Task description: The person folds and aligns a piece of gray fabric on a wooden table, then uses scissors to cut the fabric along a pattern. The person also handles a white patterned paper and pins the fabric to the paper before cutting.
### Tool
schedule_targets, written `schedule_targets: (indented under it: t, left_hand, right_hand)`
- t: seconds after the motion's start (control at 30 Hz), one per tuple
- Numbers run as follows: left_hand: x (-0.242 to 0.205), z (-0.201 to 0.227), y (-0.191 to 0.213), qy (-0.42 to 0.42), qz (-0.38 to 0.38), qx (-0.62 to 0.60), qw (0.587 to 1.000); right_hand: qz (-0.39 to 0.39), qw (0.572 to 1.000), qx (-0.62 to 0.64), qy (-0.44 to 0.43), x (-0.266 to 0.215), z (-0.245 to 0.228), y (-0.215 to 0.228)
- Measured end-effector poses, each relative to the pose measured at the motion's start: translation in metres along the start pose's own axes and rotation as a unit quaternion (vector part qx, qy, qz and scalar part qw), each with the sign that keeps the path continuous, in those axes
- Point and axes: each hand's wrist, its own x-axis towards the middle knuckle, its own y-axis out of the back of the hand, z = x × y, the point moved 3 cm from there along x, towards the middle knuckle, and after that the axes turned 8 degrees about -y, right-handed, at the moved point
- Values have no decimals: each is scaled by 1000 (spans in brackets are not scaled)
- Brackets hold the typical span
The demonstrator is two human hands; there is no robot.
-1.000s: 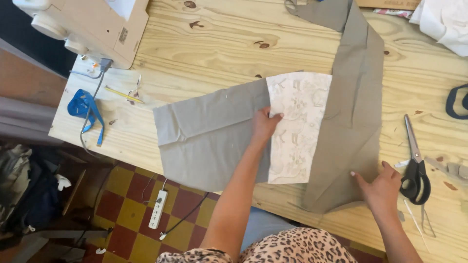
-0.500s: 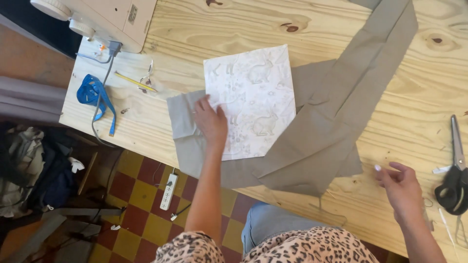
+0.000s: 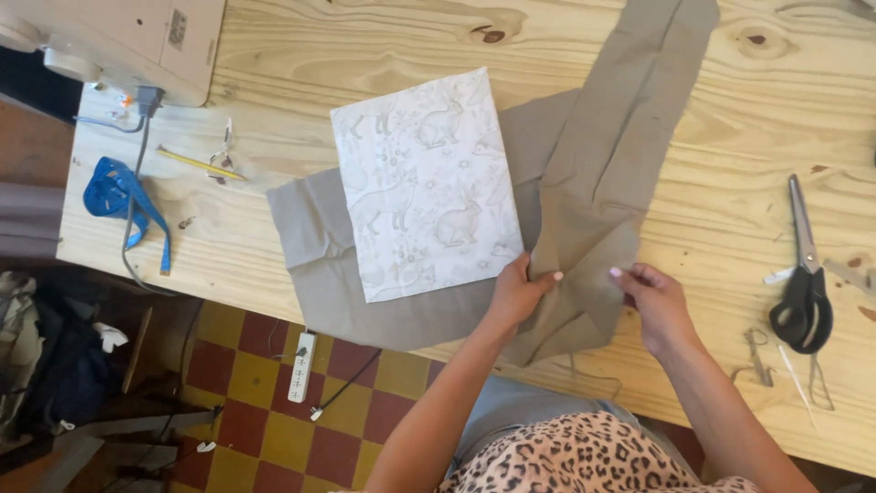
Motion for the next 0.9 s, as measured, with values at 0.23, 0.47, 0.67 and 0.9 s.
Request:
schedule_targets:
  t: [0.23,0.47,0.67,0.9]
  left_hand:
    - [-34,-21,-75,61,-22,-133,989]
    - [-62,-83,-121,48,-35,74,995]
    - [-80,-4,-144,-264,104,418,863]
    - [20,-13,-218,-410,-6,567,714]
  right_hand:
    - [175,952,-228,103,-29,25,121]
    - [117,987,-68,-82,-66,74,146]
    - [-43,994,8,-103,-68,145,169]
    - [40,962,223,-152,-139,93,151]
